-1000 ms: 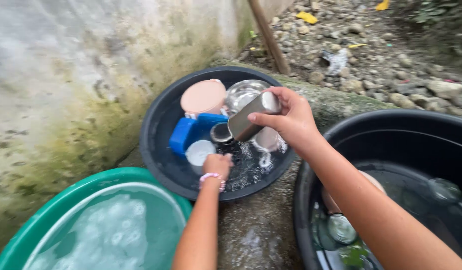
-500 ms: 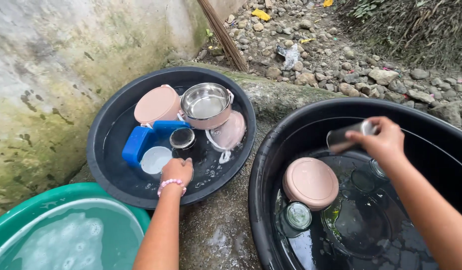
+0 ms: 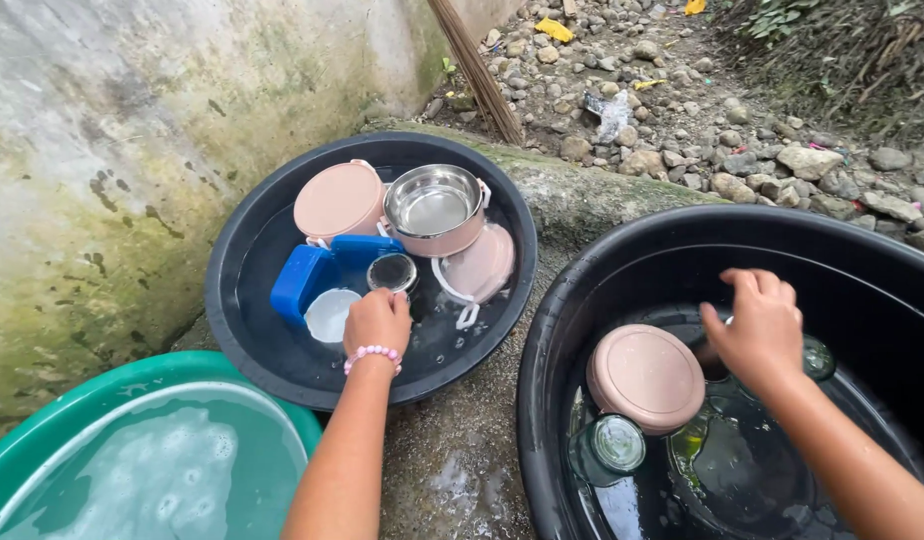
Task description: Wash dishes, lunch boxes, and utensils using soap and water in plastic basins outdoors.
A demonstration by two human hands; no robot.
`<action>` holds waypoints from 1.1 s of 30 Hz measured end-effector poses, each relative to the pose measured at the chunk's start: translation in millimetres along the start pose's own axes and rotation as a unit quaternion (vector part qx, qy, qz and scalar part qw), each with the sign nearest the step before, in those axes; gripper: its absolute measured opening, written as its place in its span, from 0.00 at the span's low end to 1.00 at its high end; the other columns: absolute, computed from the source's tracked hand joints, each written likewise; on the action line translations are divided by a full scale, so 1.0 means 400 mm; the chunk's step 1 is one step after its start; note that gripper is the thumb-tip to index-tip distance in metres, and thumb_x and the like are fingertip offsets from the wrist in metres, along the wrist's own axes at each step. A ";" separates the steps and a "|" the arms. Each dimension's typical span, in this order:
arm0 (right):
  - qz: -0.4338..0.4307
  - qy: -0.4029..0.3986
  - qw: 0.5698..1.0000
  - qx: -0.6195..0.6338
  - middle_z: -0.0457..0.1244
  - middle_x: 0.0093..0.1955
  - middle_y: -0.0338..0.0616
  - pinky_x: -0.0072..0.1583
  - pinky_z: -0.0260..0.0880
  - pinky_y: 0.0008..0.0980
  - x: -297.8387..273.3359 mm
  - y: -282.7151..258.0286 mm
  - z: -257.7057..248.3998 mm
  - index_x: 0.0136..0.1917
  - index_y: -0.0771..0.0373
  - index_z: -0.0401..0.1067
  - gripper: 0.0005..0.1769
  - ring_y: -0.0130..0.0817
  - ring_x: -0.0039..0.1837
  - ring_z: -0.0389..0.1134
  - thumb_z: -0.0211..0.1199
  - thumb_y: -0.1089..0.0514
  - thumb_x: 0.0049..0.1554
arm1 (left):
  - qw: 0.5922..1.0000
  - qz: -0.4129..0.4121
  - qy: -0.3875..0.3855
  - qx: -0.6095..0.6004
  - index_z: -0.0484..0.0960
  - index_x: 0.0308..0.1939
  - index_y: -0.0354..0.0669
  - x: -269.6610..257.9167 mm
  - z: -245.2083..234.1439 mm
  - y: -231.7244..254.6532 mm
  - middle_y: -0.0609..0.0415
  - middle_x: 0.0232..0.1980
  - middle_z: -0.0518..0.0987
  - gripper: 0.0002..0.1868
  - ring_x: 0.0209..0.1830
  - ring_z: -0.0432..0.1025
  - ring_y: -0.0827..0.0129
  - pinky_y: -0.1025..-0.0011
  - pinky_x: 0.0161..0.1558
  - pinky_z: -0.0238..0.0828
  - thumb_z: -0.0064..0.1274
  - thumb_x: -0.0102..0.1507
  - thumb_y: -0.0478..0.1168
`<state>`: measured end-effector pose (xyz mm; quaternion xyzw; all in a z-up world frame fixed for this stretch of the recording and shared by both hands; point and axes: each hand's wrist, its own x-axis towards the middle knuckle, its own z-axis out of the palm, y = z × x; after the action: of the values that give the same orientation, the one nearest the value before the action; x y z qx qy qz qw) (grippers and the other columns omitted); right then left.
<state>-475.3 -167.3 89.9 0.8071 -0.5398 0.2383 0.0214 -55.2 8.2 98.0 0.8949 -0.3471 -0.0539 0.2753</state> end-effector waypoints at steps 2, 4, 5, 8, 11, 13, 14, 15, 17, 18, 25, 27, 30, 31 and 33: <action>-0.043 0.070 0.996 0.035 0.64 0.63 0.55 0.66 0.66 0.50 0.008 -0.123 -0.029 0.62 0.62 0.72 0.25 0.55 0.68 0.62 0.71 0.54 0.53 | 1.000 -0.007 0.015 -0.008 0.87 0.35 0.43 0.005 0.008 0.012 0.40 0.39 0.84 0.17 0.42 0.78 0.42 0.50 0.46 0.75 0.52 0.64 0.52; -0.156 0.079 0.967 0.186 0.66 0.55 0.51 0.61 0.70 0.45 0.015 -0.267 -0.058 0.57 0.63 0.73 0.19 0.49 0.59 0.68 0.69 0.60 0.52 | 0.999 -0.006 0.034 -0.026 0.87 0.34 0.43 0.012 0.021 0.031 0.39 0.37 0.84 0.16 0.41 0.78 0.42 0.49 0.45 0.76 0.53 0.63 0.51; -0.156 0.078 0.967 0.187 0.66 0.55 0.51 0.61 0.70 0.45 -0.002 -0.342 -0.058 0.57 0.63 0.73 0.19 0.49 0.59 0.68 0.69 0.60 0.52 | 0.999 -0.006 0.035 -0.025 0.87 0.34 0.43 0.009 0.021 0.045 0.39 0.37 0.84 0.16 0.41 0.78 0.42 0.49 0.45 0.76 0.53 0.63 0.51; -0.149 -0.028 0.895 0.419 0.69 0.50 0.44 0.54 0.77 0.33 -0.047 -0.546 -0.064 0.56 0.62 0.75 0.16 0.35 0.51 0.75 0.67 0.64 0.53 | 0.996 -0.058 0.038 -0.062 0.87 0.32 0.42 0.008 0.028 0.084 0.39 0.37 0.84 0.16 0.40 0.79 0.42 0.50 0.46 0.76 0.52 0.62 0.49; -0.162 -0.127 0.808 0.552 0.67 0.54 0.44 0.55 0.77 0.29 -0.088 -0.695 -0.057 0.61 0.63 0.72 0.22 0.31 0.53 0.73 0.67 0.66 0.52 | 0.995 -0.056 0.079 -0.036 0.85 0.33 0.42 0.016 0.043 0.089 0.38 0.37 0.83 0.15 0.40 0.79 0.41 0.47 0.44 0.75 0.51 0.64 0.49; -0.151 -0.160 0.799 0.560 0.63 0.54 0.44 0.53 0.77 0.27 -0.107 -0.766 -0.041 0.58 0.64 0.73 0.19 0.30 0.52 0.71 0.65 0.69 0.52 | 0.991 -0.061 0.116 -0.028 0.85 0.33 0.42 0.023 0.046 0.076 0.36 0.36 0.83 0.16 0.40 0.78 0.39 0.46 0.42 0.74 0.52 0.64 0.50; -0.154 -0.161 0.797 0.562 0.63 0.54 0.44 0.53 0.77 0.27 -0.112 -0.781 -0.035 0.58 0.64 0.73 0.19 0.30 0.52 0.71 0.65 0.69 0.52 | 0.990 -0.064 0.120 -0.026 0.85 0.33 0.42 0.029 0.040 0.062 0.36 0.36 0.83 0.16 0.40 0.78 0.39 0.46 0.42 0.74 0.52 0.64 0.50; -0.135 -0.174 0.801 0.556 0.62 0.51 0.43 0.50 0.77 0.26 -0.116 -0.797 -0.028 0.54 0.64 0.74 0.16 0.30 0.50 0.71 0.65 0.69 0.51 | 0.991 -0.064 0.113 -0.023 0.84 0.34 0.41 0.035 0.035 0.049 0.37 0.37 0.83 0.16 0.40 0.78 0.39 0.46 0.42 0.75 0.51 0.64 0.50; -0.118 -0.186 0.805 0.551 0.62 0.48 0.42 0.48 0.77 0.26 -0.117 -0.817 -0.013 0.50 0.65 0.75 0.12 0.29 0.48 0.70 0.65 0.70 0.51 | 0.992 -0.065 0.109 -0.019 0.84 0.35 0.41 0.051 0.031 0.021 0.37 0.37 0.83 0.16 0.40 0.78 0.39 0.47 0.42 0.76 0.50 0.64 0.50; -0.118 -0.203 0.800 0.552 0.62 0.47 0.42 0.46 0.77 0.26 -0.119 -0.821 -0.007 0.48 0.66 0.75 0.11 0.28 0.46 0.70 0.65 0.71 0.50 | 0.989 -0.062 0.131 -0.008 0.83 0.38 0.38 0.055 0.031 0.004 0.38 0.41 0.83 0.16 0.41 0.79 0.40 0.47 0.43 0.76 0.50 0.65 0.48; -0.042 -0.330 0.673 0.661 0.67 0.43 0.44 0.44 0.78 0.28 -0.086 -0.810 0.137 0.47 0.71 0.73 0.10 0.27 0.43 0.70 0.59 0.72 0.50 | 0.981 0.057 0.054 0.176 0.81 0.48 0.31 0.077 -0.009 -0.102 0.36 0.51 0.80 0.28 0.57 0.73 0.46 0.58 0.57 0.71 0.62 0.54 0.51; -0.024 -0.330 0.690 0.644 0.67 0.42 0.45 0.43 0.77 0.28 -0.069 -0.795 0.214 0.46 0.71 0.73 0.09 0.27 0.41 0.71 0.60 0.71 0.50 | 0.975 0.029 -0.056 0.215 0.82 0.51 0.37 0.072 -0.026 -0.108 0.40 0.55 0.80 0.26 0.60 0.73 0.50 0.58 0.60 0.70 0.63 0.54 0.49; 0.019 -0.354 0.729 0.586 0.68 0.39 0.47 0.41 0.75 0.29 -0.048 -0.811 0.246 0.47 0.72 0.73 0.08 0.29 0.39 0.71 0.61 0.69 0.52 | 0.957 -0.002 -0.177 0.228 0.84 0.54 0.44 0.082 -0.013 -0.130 0.44 0.59 0.81 0.23 0.63 0.74 0.53 0.58 0.63 0.71 0.61 0.57 0.47; 0.040 -0.378 0.750 0.541 0.68 0.38 0.48 0.40 0.75 0.30 -0.040 -0.820 0.243 0.48 0.72 0.73 0.09 0.30 0.38 0.70 0.63 0.67 0.53 | 0.961 -0.004 -0.185 0.206 0.86 0.54 0.47 0.088 -0.002 -0.138 0.45 0.60 0.82 0.21 0.62 0.76 0.53 0.58 0.62 0.73 0.59 0.59 0.47; 0.037 -0.404 0.775 0.485 0.69 0.40 0.49 0.39 0.76 0.32 -0.034 -0.843 0.233 0.51 0.72 0.73 0.12 0.32 0.38 0.71 0.63 0.65 0.53 | 0.958 0.006 -0.205 0.199 0.85 0.54 0.46 0.077 -0.035 -0.101 0.45 0.60 0.81 0.23 0.62 0.75 0.54 0.60 0.63 0.72 0.61 0.57 0.49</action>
<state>-148.4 -42.2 76.9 0.7120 -0.3410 0.1217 -0.6017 -3.9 19.3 91.3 0.8990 -0.4055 -0.1648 0.0149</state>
